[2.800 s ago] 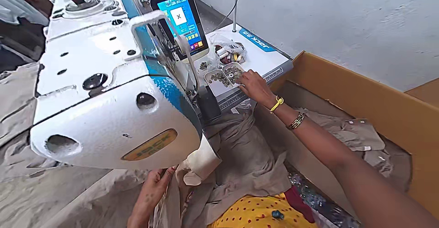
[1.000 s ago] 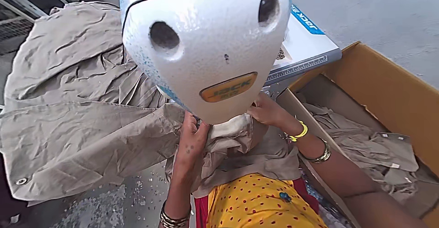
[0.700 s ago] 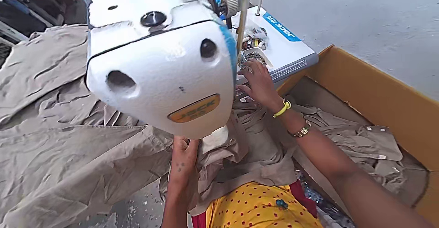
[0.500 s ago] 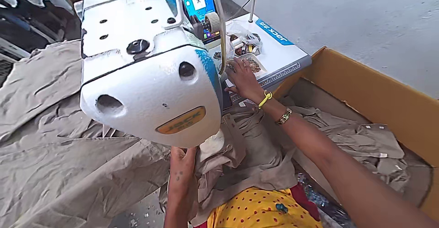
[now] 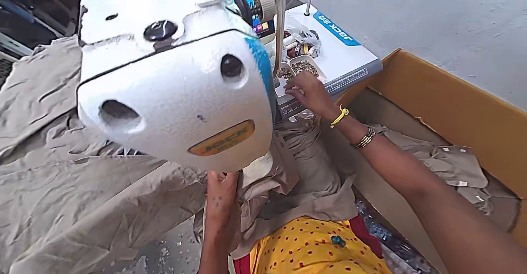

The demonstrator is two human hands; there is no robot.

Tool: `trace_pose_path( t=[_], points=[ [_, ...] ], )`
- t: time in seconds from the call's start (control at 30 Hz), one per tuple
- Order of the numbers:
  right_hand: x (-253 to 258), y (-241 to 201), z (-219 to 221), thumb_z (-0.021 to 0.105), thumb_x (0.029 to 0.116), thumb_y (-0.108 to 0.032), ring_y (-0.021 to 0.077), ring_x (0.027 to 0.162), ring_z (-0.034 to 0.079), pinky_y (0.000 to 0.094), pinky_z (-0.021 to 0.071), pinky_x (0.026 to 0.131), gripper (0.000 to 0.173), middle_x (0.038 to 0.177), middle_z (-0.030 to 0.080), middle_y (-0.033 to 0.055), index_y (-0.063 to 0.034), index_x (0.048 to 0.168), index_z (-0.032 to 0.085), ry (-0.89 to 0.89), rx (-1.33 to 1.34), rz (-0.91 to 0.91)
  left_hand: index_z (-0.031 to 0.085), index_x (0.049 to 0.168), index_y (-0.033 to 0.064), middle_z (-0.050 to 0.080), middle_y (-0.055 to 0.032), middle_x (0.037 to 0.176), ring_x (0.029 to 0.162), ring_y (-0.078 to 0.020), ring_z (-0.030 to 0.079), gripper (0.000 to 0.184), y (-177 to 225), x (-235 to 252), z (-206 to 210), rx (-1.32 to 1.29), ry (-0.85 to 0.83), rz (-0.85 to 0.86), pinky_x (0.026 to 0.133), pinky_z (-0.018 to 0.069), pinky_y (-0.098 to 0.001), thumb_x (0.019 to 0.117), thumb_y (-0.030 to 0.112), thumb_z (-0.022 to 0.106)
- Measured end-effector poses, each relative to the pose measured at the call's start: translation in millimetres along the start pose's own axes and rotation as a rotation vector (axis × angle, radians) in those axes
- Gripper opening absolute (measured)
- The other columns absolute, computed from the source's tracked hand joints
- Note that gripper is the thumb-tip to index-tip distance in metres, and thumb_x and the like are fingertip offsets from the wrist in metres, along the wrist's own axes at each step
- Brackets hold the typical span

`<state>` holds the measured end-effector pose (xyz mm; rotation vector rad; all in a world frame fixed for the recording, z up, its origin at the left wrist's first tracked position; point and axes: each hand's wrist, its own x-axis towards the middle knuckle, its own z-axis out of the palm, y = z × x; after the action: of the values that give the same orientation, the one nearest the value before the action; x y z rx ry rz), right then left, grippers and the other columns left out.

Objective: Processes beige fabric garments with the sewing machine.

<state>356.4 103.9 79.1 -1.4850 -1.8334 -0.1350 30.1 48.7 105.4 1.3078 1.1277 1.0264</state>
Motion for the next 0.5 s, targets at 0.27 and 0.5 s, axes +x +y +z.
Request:
trace_pose_path(
  t=[0.27, 0.5],
  points=[
    [26.3, -41.8, -22.8, 0.066, 0.0969, -0.012, 0.0311, 0.081, 0.070, 0.0477, 0.0554, 0.076, 0.017, 0.087, 0.070, 0.0179, 0.0035, 0.091, 0.071, 0.024, 0.018, 0.009, 0.060, 0.099, 0.0046, 0.058, 0.0035, 0.070, 0.058, 0.0003, 0.053, 0.027, -4.0, -37.1, -29.5, 0.397, -0.287, 0.334, 0.054, 0.0469, -0.0185, 0.0992, 0.031, 0.061],
    [-20.5, -163.2, -6.8, 0.065, 0.0900, -0.004, 0.0228, 0.073, 0.069, 0.0338, 0.0505, 0.057, 0.012, 0.076, 0.070, 0.0075, -0.0070, 0.082, 0.073, -0.011, -0.038, -0.593, 0.063, 0.106, 0.0199, 0.066, 0.0139, 0.086, 0.073, 0.0104, 0.059, 0.017, 0.0, -58.0, -85.4, 0.374, -0.456, 0.366, 0.064, 0.0493, -0.0079, 0.1017, 0.037, 0.061]
  ],
)
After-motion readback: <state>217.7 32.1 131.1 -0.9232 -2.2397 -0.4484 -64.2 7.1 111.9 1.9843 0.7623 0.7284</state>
